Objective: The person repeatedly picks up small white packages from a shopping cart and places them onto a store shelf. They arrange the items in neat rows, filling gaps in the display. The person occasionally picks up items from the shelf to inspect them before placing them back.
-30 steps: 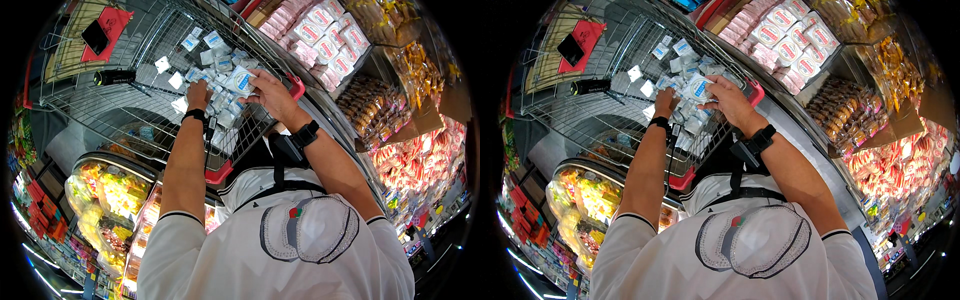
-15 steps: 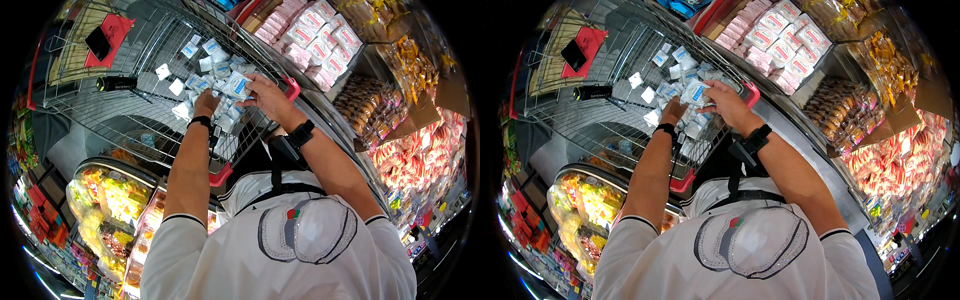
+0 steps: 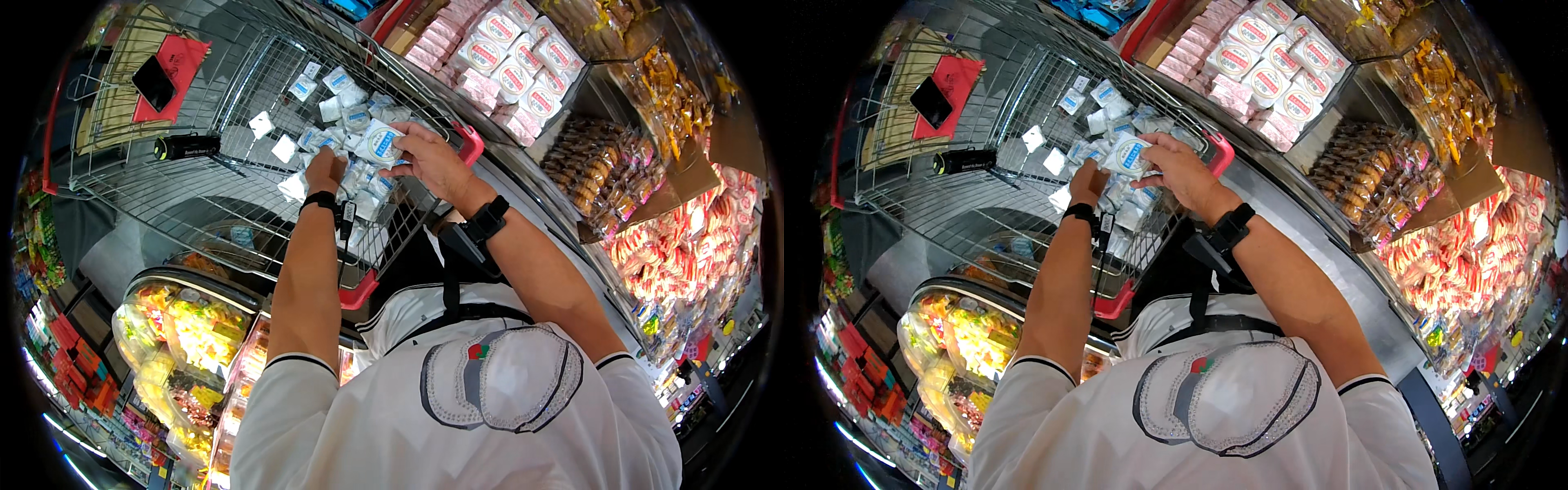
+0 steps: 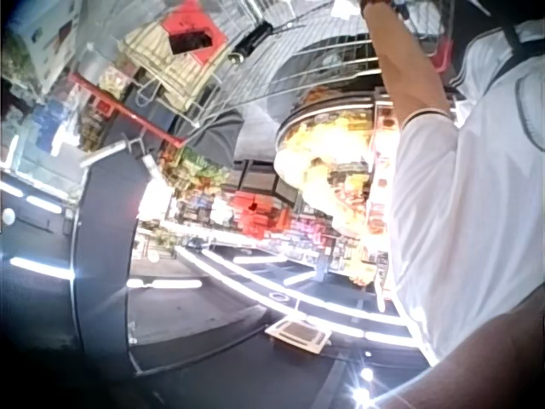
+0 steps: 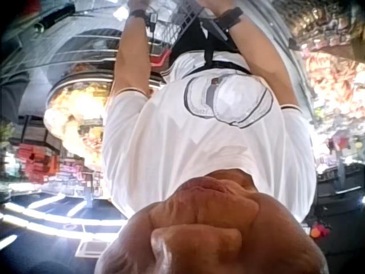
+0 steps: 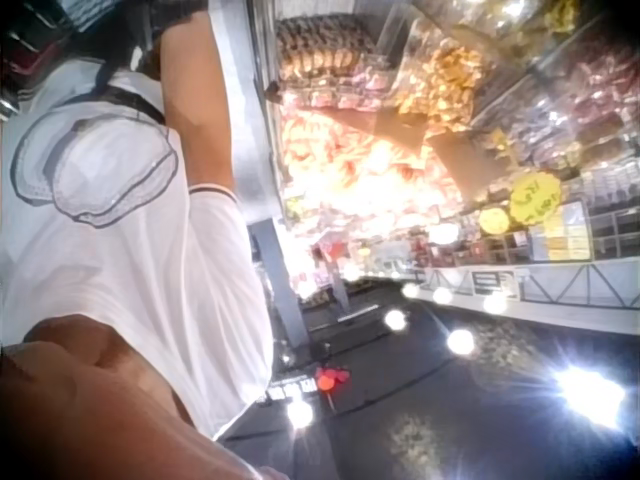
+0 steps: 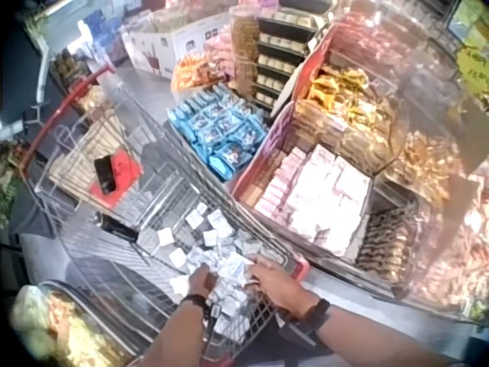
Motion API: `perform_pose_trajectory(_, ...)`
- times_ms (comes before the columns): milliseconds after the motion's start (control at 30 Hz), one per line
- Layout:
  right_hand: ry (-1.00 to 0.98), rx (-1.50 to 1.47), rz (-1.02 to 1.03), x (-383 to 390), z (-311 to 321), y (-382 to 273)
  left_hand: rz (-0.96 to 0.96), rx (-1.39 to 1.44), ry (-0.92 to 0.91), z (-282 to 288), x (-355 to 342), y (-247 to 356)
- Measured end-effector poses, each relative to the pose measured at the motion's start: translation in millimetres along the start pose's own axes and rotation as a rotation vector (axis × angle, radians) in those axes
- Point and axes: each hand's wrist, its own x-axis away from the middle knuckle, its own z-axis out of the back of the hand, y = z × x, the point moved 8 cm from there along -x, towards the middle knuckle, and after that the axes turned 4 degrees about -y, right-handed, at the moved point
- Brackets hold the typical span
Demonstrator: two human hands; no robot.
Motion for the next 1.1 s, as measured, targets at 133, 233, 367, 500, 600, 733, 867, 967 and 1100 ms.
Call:
perform_pose_trajectory(133, -0.046, 0.035, 0.001, -0.8, -4.8, 1.3, -0.079, 0.199, 0.094, 22.8, 11.5, -20.2)
perform_pose_trajectory(233, -0.061, 0.016, -0.011, 0.4, 0.5, 2.1, -0.005, 0.673, -0.052, 42.9, 35.7, -7.3)
perform_pose_trajectory(367, -0.068, 0.027, -0.021, 18.6, -6.8, -6.3, -0.090, 1.141, -0.088, 89.1, 100.9, 25.7)
perform_pose_trajectory(500, -0.134, 0.030, 0.014, 45.3, -17.4, -19.8, -0.159, 1.269, -0.004, 127.8, 167.8, 38.6)
perform_pose_trajectory(600, -0.194, 0.096, 0.042, 69.4, -25.1, -34.5, -0.226, 1.386, 0.033, 148.7, 213.5, 48.4)
perform_pose_trajectory(733, -0.266, 0.101, 0.112, 100.4, -22.3, -51.5, -0.310, 1.519, 0.088, 163.2, 266.9, 83.0)
perform_pose_trajectory(867, -0.280, -0.040, 0.176, 139.3, -21.0, -64.0, -0.396, 1.608, 0.079, 153.6, 298.1, 120.1)
perform_pose_trajectory(967, -0.307, -0.091, 0.223, 162.6, -13.1, -71.9, -0.459, 1.633, 0.046, 143.0, 308.1, 148.4)
perform_pose_trajectory(1100, -0.274, -0.107, 0.274, 187.7, 3.9, -76.9, -0.483, 1.608, 0.068, 132.4, 323.4, 172.0)
